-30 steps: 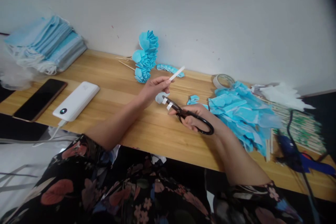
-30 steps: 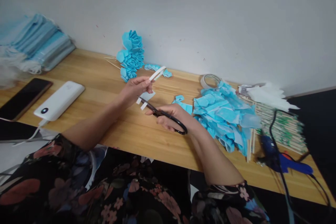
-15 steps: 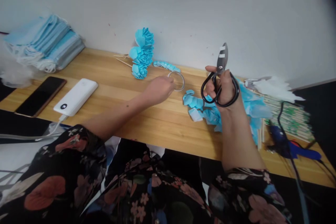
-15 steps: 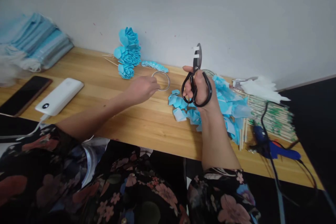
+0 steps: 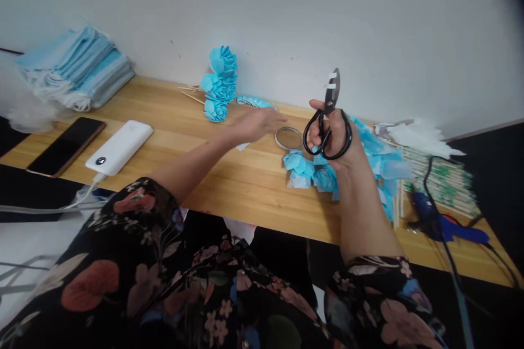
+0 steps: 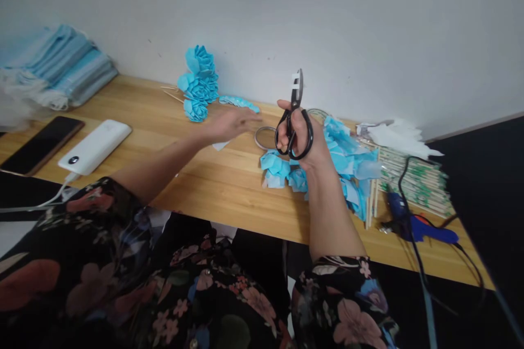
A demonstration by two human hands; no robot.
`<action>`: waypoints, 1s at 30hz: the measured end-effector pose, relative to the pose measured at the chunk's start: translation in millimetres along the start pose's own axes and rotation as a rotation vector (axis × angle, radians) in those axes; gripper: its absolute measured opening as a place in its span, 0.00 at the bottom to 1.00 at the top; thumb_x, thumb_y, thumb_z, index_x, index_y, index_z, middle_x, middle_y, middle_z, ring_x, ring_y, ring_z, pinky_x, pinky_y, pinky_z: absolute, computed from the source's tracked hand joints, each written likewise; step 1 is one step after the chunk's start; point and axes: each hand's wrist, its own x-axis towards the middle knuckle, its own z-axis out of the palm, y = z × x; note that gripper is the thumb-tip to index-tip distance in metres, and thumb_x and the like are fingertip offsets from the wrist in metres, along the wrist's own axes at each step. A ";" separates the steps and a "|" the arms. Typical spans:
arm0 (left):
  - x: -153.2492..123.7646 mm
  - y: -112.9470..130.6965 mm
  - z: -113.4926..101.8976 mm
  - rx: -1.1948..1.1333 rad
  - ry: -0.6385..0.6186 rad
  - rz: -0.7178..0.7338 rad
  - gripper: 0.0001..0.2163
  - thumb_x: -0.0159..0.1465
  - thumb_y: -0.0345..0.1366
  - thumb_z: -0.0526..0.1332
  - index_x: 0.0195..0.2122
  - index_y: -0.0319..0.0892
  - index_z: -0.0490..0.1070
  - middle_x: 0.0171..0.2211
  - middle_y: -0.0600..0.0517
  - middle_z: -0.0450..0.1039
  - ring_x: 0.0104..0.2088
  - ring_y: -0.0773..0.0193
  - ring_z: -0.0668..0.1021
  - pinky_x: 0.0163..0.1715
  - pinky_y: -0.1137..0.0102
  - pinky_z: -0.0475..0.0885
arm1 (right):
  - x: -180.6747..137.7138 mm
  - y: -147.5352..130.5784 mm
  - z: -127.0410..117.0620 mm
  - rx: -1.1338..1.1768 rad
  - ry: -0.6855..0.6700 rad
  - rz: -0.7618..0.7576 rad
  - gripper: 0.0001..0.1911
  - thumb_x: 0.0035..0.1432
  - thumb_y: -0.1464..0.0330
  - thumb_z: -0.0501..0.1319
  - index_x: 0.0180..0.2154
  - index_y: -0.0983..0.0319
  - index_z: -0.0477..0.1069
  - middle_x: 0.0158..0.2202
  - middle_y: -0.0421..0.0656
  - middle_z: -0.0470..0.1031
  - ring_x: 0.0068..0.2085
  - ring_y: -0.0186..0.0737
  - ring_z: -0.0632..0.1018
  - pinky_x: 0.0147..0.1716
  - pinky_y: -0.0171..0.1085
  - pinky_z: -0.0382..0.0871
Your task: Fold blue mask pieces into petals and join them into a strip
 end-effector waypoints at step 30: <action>-55.4 -30.2 -9.7 0.190 -0.053 -0.412 0.07 0.66 0.33 0.62 0.39 0.40 0.80 0.40 0.44 0.84 0.41 0.55 0.81 0.40 0.66 0.70 | -12.2 14.7 6.2 -0.411 -0.756 0.487 0.18 0.64 0.51 0.70 0.48 0.56 0.85 0.24 0.34 0.75 0.24 0.31 0.74 0.24 0.31 0.70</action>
